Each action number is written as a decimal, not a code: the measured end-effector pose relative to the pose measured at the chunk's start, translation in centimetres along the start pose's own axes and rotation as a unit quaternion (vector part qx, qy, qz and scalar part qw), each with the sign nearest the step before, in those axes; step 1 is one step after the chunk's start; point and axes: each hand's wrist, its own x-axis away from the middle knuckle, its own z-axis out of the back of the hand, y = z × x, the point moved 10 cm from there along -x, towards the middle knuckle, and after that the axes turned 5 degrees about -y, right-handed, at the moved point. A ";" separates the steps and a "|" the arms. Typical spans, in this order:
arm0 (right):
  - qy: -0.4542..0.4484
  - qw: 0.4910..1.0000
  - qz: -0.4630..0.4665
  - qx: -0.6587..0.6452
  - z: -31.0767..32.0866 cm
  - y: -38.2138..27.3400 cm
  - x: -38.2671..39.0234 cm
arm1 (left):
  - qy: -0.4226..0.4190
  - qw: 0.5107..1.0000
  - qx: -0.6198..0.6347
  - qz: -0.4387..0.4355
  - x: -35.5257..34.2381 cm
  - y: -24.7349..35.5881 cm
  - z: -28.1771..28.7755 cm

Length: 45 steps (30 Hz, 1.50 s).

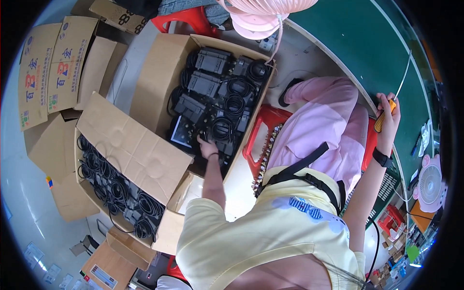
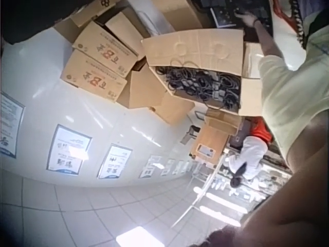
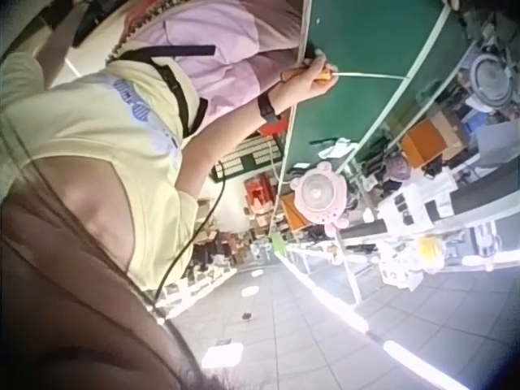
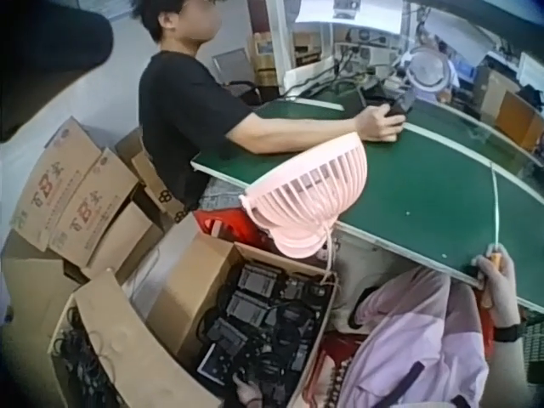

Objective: Coil a power cable, place it inside an equipment storage box, and then pack the storage boxes into a larger shipping container.

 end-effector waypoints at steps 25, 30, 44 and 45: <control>-0.019 0.998 0.067 -0.005 -1.5 -9.1 -9.1 | -0.039 0.945 0.266 0.185 6.1 -7.4 -11.4; -0.054 0.997 0.050 -0.021 -5.3 -8.0 -8.7 | 0.027 0.917 0.361 0.167 6.6 -9.3 -12.6; -0.064 0.998 0.005 -0.011 -1.4 -0.3 -7.0 | 0.359 0.786 0.447 0.230 16.9 -15.9 5.1; -0.057 0.998 0.004 -0.016 -1.0 0.0 -7.1 | 0.348 0.769 0.483 0.232 16.0 -16.5 3.9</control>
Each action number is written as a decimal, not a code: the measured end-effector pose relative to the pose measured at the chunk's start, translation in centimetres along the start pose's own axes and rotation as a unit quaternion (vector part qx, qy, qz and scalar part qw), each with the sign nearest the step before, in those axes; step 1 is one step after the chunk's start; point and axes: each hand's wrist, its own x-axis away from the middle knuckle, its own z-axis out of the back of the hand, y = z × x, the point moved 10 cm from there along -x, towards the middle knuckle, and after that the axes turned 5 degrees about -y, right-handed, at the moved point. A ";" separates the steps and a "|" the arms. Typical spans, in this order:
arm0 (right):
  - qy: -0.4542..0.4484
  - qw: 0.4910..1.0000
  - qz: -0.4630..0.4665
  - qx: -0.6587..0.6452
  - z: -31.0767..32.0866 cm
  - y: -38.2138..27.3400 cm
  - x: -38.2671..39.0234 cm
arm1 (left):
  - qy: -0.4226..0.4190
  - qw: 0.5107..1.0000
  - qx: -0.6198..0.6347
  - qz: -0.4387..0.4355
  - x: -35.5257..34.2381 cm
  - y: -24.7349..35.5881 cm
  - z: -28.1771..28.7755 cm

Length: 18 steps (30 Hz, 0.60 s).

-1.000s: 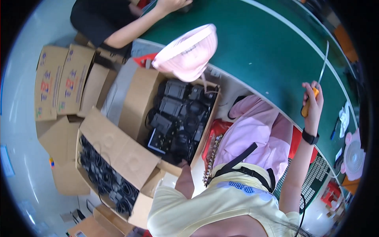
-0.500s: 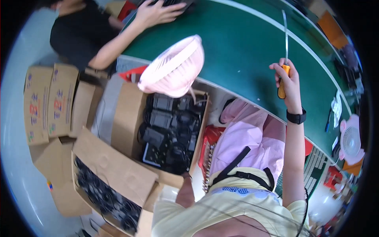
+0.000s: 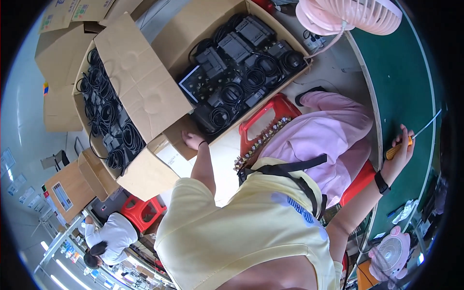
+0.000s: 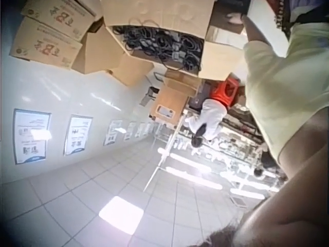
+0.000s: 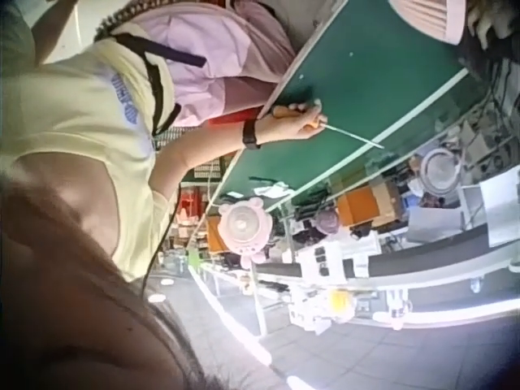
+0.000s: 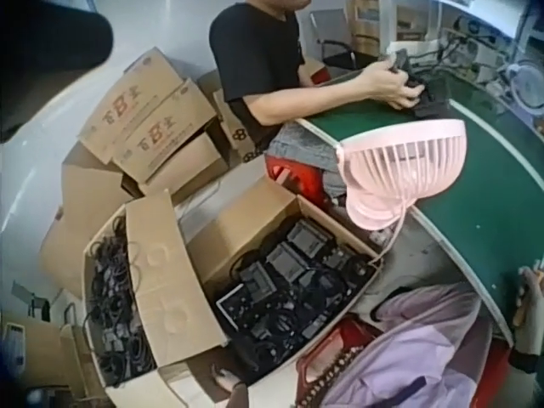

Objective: Coil a power cable, place it inside an equipment storage box, and then pack the storage boxes into a larger shipping container.

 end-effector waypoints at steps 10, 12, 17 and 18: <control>0.015 1.000 0.010 -0.010 0.9 0.2 -0.1 | -0.253 0.883 -0.338 0.205 -9.0 -11.5 -9.8; 0.023 1.000 0.009 -0.002 1.3 0.4 -0.1 | -0.349 0.806 -0.417 0.233 -8.4 -13.0 -10.9; 0.030 0.999 0.016 -0.004 2.0 0.6 -0.7 | -0.447 0.791 -0.349 0.227 -6.8 -13.3 -11.2; 0.030 0.999 0.018 -0.001 2.1 0.6 -0.8 | -0.439 0.802 -0.322 0.246 -6.6 -13.5 -10.7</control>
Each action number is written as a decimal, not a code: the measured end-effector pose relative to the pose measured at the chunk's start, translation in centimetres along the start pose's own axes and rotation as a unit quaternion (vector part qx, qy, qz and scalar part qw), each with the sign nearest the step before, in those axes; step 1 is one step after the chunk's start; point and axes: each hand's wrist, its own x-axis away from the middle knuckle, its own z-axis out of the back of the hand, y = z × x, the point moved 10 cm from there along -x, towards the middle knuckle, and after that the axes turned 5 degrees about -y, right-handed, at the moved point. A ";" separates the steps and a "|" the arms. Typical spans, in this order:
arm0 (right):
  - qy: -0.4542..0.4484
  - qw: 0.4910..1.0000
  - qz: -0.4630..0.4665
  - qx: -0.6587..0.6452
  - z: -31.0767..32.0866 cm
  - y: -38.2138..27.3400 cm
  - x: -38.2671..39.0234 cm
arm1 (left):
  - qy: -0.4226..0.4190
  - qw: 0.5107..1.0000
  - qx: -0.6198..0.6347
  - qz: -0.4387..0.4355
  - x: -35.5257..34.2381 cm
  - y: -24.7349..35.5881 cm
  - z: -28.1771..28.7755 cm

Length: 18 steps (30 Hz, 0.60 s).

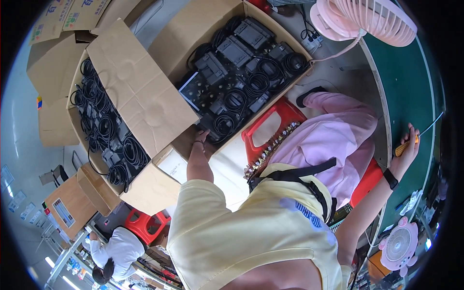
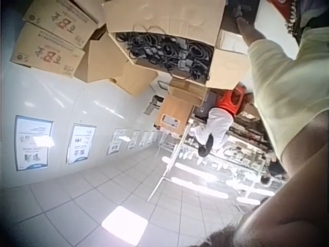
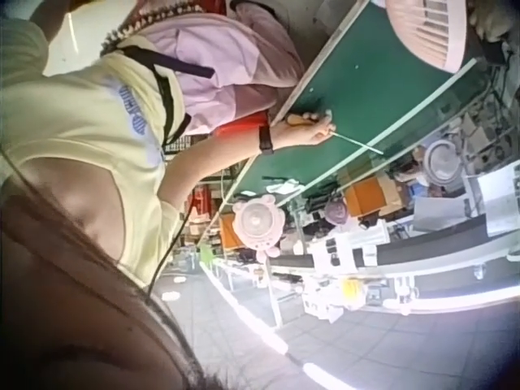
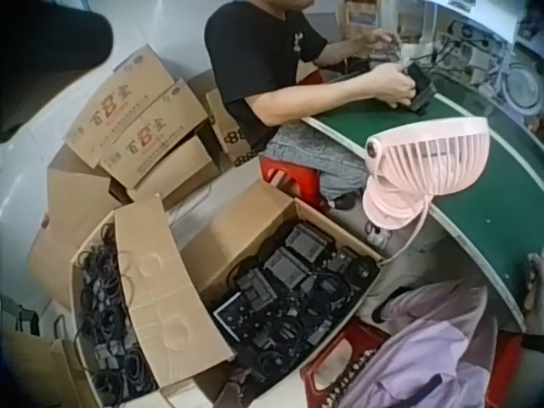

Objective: Coil a power cable, place it inside an equipment storage box, and then pack the storage boxes into a larger shipping container.

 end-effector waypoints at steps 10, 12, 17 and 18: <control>0.001 1.000 0.008 0.010 0.5 -0.2 -0.5 | 0.098 0.976 0.142 -0.131 1.1 1.6 0.0; -0.002 1.000 0.005 0.007 0.6 -0.1 -0.5 | 0.119 0.972 0.154 -0.133 0.5 1.0 0.3; 0.005 1.000 0.003 0.005 1.0 0.1 -0.8 | 0.175 0.950 0.179 -0.189 -2.2 2.0 1.5; 0.003 1.000 0.002 0.002 1.0 0.2 -0.8 | 0.186 0.956 0.167 -0.152 -2.7 1.5 1.5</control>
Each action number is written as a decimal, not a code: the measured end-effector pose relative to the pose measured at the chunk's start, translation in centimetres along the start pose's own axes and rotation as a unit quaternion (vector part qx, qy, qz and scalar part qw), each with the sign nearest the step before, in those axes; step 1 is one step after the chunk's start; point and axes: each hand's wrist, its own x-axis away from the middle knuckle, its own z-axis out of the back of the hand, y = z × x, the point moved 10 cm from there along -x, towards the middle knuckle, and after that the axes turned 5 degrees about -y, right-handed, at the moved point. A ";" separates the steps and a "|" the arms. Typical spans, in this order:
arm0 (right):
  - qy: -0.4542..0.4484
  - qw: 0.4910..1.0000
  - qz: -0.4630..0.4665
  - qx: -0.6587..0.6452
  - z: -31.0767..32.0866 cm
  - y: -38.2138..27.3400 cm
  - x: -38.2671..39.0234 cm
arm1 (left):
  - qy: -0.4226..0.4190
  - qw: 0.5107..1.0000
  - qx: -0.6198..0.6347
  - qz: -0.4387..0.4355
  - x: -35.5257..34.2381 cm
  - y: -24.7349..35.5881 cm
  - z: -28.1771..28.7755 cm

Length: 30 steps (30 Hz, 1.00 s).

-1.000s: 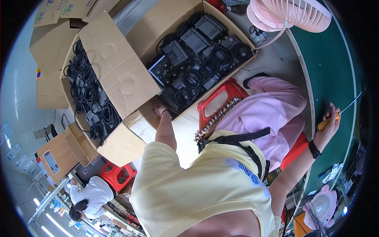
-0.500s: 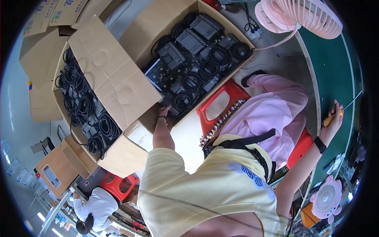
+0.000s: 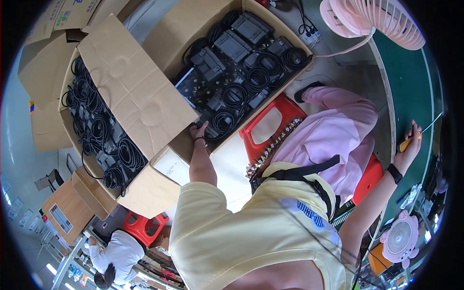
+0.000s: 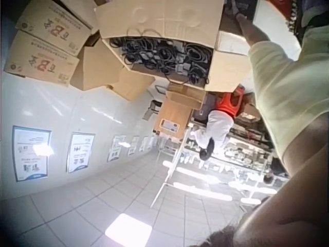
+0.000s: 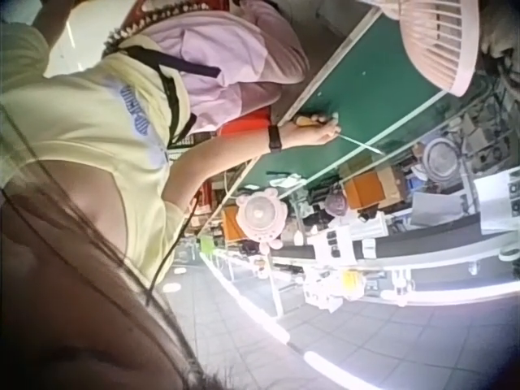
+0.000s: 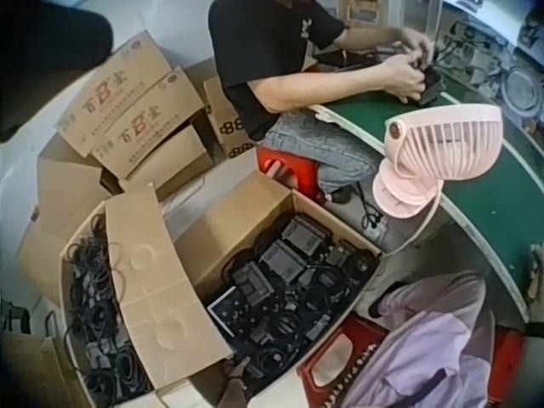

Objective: Coil a power cable, place it inside an equipment storage box, and then pack the storage boxes into a larger shipping container.

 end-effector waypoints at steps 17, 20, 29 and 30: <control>-0.005 1.000 0.002 0.012 0.0 0.0 0.2 | 0.041 0.954 -0.292 -0.053 7.7 11.8 1.6; -0.004 0.999 0.007 0.032 -0.3 -0.2 0.2 | -0.036 0.944 -0.315 0.086 6.7 12.0 0.6; 0.011 1.000 0.003 0.000 0.4 0.3 0.3 | -0.058 0.887 -0.455 0.056 10.5 16.9 -3.2; 0.013 1.000 0.004 0.002 0.4 0.3 0.4 | -0.055 0.888 -0.454 0.050 10.5 17.0 -3.3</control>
